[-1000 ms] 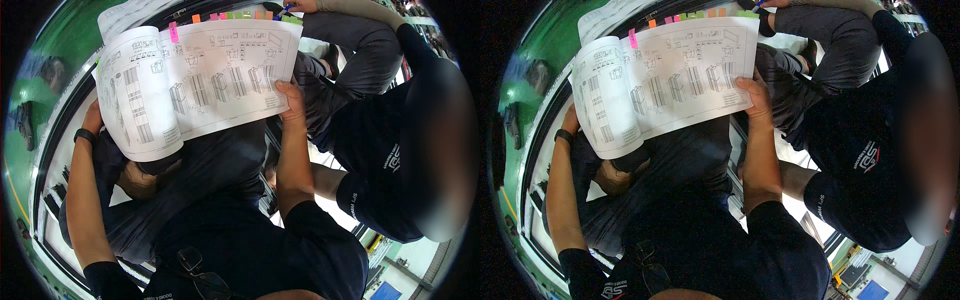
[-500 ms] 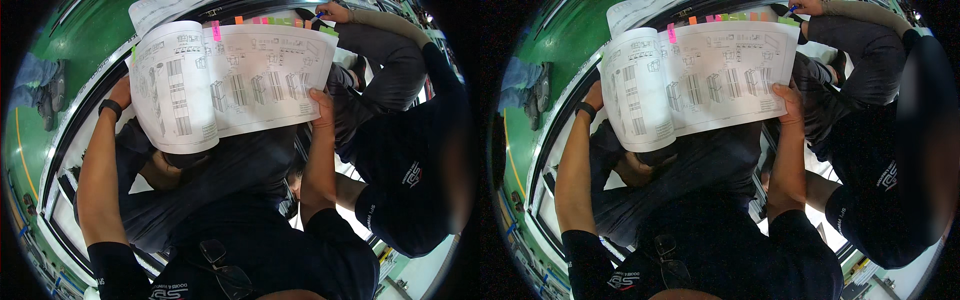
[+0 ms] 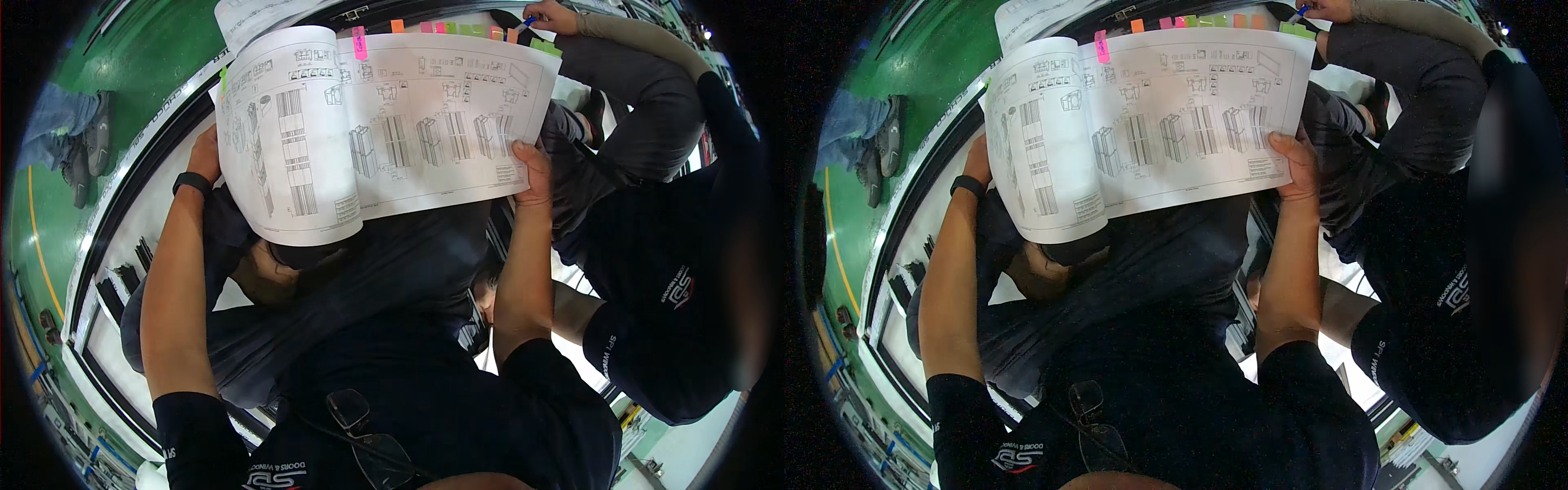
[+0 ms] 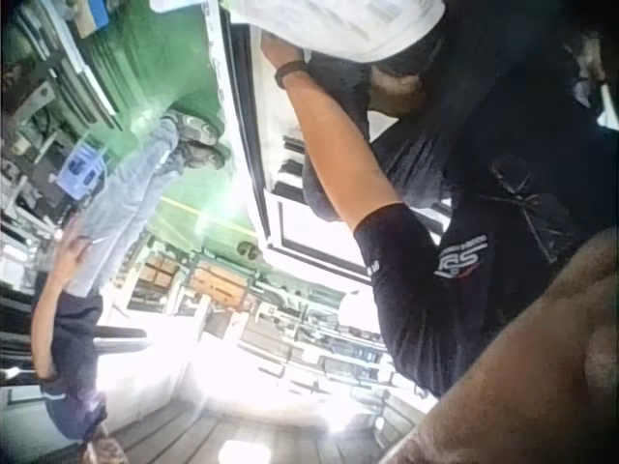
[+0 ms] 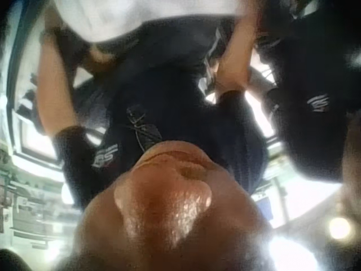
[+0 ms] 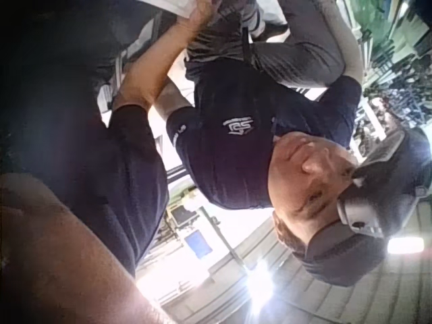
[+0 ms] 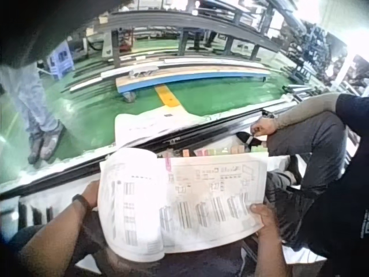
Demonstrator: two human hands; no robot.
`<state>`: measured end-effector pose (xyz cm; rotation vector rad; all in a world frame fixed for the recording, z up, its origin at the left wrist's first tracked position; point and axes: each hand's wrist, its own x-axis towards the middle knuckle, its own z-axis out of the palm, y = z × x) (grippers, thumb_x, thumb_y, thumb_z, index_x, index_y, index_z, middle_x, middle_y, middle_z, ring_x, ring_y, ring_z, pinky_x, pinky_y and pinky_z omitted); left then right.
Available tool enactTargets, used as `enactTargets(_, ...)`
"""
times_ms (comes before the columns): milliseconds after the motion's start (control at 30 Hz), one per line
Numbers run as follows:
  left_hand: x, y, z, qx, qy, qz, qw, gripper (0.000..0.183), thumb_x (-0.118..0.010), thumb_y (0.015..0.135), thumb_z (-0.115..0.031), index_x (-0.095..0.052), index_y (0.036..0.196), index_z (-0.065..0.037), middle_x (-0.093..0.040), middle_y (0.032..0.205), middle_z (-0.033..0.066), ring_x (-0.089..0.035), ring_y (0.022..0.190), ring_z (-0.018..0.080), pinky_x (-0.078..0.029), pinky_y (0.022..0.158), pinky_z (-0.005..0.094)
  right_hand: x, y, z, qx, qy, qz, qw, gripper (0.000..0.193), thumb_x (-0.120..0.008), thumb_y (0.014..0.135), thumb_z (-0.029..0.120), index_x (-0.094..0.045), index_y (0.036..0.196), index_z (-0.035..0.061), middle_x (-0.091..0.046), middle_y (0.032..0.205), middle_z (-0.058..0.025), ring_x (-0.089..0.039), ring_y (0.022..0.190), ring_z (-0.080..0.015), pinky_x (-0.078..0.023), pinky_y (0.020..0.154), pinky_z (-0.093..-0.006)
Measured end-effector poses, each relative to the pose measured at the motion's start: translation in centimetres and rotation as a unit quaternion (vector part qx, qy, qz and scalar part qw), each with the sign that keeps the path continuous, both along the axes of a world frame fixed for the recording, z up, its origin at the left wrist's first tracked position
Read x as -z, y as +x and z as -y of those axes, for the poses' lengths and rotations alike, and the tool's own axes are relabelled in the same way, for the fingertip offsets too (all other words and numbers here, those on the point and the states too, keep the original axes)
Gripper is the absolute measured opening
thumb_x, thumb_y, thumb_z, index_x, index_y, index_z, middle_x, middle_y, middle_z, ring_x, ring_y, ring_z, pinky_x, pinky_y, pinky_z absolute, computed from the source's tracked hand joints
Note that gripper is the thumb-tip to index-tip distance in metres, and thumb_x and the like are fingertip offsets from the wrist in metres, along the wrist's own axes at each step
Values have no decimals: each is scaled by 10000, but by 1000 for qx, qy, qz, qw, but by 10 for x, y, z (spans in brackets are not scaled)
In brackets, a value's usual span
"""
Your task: Consulting an assembly manual while examining a large metal door or window frame on a workshop floor.
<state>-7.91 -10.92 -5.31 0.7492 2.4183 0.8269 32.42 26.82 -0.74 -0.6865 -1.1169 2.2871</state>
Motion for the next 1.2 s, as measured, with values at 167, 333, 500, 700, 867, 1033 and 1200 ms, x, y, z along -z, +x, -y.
enactTargets(167,5,-2,5,-92,75,156,981,337,-605,952,-218,-660,1198,6,-725,1064,102,-684,897,170,-521,826,305,-6,-6,6,3,3,-12,1000,681,-690,759,49,-454,1395,-15,-612,1249,-186,-635,1085,-300,-513,974,-391)
enactTargets(333,-2,1,0,-162,60,266,948,316,-537,990,-223,-680,1188,-22,-723,1017,69,-666,780,116,-529,696,271,-1,-1,1,-4,-11,-19,1000,669,-687,759,48,-463,1386,-15,-618,1237,-182,-639,1075,-295,-514,969,-387)
enactTargets(500,4,-2,3,-150,77,249,954,338,-523,996,-248,-670,1200,-23,-720,1038,79,-676,793,129,-538,705,275,-1,-4,3,3,-3,-10,1000,672,-687,758,45,-461,1388,-14,-619,1238,-179,-640,1073,-291,-515,968,-383)
enactTargets(700,-11,2,-2,-183,70,331,923,349,-527,991,-249,-651,1216,-13,-716,1078,92,-691,825,164,-555,728,293,-3,-3,2,-9,-7,-25,1000,672,-692,761,41,-458,1389,-16,-619,1238,-184,-643,1067,-295,-519,966,-382)
enactTargets(867,5,-6,9,-185,75,338,920,359,-547,978,-274,-661,1188,-6,-721,1052,98,-691,838,172,-557,729,301,-7,-6,4,-4,-5,-18,1000,669,-688,763,40,-457,1387,-21,-621,1230,-189,-644,1068,-296,-523,959,-382)
enactTargets(1033,11,-12,11,-102,56,243,963,349,-554,976,-279,-674,1144,2,-727,999,98,-684,811,144,-553,705,304,-4,-6,2,-11,-9,-14,1000,675,-681,754,36,-457,1387,-28,-629,1216,-192,-653,1050,-297,-526,951,-381)
enactTargets(1200,3,-8,5,-164,66,292,940,337,-545,985,-270,-672,1143,0,-724,1000,81,-687,799,150,-552,712,294,-7,-9,7,0,-13,-27,1000,700,-684,741,40,-453,1399,-19,-623,1233,-194,-648,1069,-298,-522,957,-379)
